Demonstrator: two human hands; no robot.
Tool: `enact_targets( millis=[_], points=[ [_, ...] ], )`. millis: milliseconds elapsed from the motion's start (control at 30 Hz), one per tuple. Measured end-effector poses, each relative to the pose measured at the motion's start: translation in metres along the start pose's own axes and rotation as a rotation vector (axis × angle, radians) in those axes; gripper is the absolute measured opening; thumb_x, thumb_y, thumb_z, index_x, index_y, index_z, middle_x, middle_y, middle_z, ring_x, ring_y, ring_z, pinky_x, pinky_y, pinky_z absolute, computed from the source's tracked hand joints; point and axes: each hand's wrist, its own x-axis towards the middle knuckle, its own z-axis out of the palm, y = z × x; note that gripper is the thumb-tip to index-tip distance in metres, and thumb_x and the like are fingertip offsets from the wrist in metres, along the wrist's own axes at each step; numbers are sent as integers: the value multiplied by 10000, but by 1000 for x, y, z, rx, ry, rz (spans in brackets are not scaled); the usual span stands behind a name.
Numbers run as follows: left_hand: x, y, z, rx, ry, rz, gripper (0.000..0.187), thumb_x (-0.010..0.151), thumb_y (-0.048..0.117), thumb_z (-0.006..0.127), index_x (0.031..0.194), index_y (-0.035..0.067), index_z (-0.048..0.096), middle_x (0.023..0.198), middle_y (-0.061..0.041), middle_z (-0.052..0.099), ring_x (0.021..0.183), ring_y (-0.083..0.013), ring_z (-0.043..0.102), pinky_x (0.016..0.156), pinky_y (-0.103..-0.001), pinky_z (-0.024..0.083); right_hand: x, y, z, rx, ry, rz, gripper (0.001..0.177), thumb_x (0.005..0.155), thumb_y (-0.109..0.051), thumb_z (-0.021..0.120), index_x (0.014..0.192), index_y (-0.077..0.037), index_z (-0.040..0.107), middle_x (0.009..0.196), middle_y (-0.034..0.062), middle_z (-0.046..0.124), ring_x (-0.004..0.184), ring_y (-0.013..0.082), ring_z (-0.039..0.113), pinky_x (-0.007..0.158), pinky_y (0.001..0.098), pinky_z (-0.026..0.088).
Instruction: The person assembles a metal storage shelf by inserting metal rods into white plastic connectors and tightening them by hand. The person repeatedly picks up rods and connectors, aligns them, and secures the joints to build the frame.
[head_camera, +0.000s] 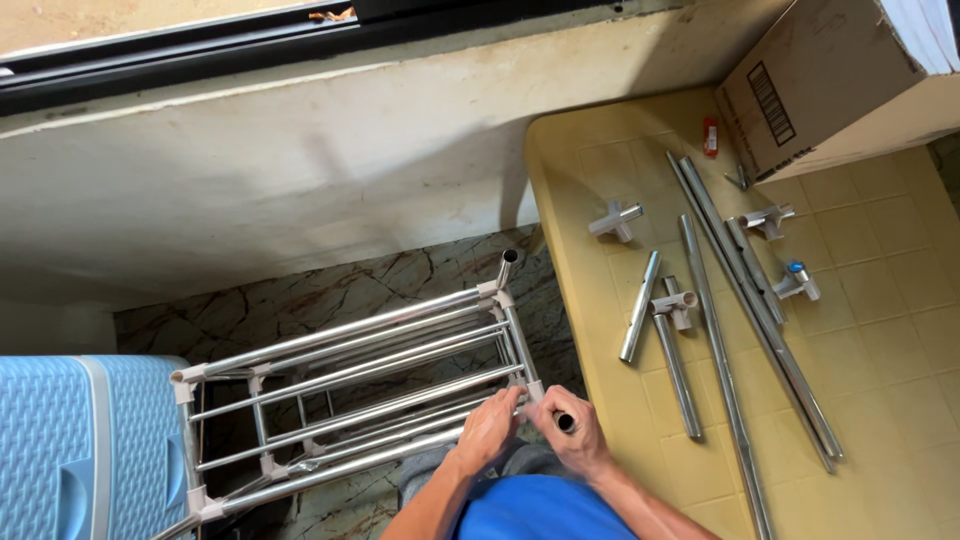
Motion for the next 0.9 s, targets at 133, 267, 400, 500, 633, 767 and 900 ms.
enact_targets(
  millis=[133,267,400,500,633,767,900],
  points=[
    [2,-1,0,1,-17,4,407,913,110,669,1290,103,514,1111,-180,656,1046,-408,636,836,-515,495,9,-10,-34,-129,-299,-133,214,831,-52,700,1036,-17,652,948,125,700,889,293,722,806,366,556],
    [5,-1,-2,6,-37,1,421,910,126,678,1295,111,509,1112,-182,668,1038,-411,643,830,-521,491,9,-10,-51,-262,-403,-78,318,884,-163,740,1182,-63,692,1088,107,758,959,313,753,792,381,593],
    [3,1,-4,-17,-35,-13,454,892,122,690,1304,110,501,1138,-181,676,1038,-421,641,814,-525,492,3,-8,-45,-277,-321,-107,306,924,-285,748,1149,-80,711,1092,88,776,930,280,785,736,356,624],
    [4,2,-5,1,-37,-10,458,900,141,697,1310,112,496,1114,-180,679,1037,-416,646,823,-525,493,-1,-13,-38,-427,-172,-112,302,862,-309,800,1058,-91,730,999,84,774,856,301,766,696,356,611],
    [3,4,-6,-16,-34,0,457,899,132,697,1308,108,494,1128,-182,676,1033,-418,646,821,-522,495,7,-19,-47,-401,-283,-208,356,849,-255,802,1120,-51,694,1036,119,753,883,344,740,716,389,593],
    [2,10,-13,8,-72,-50,457,920,133,694,1329,136,491,1112,-170,666,1038,-410,645,822,-521,492,9,-18,-53,-349,-350,-264,333,887,-187,748,1179,-42,679,1100,125,747,934,356,731,759,397,596],
    [4,17,-18,20,-71,-32,638,880,86,702,1448,198,436,1086,-157,644,1037,-402,645,831,-506,499,6,-11,-47,-392,-327,-120,307,908,-252,755,1150,-73,692,1065,83,759,890,305,763,727,373,615]
  ],
)
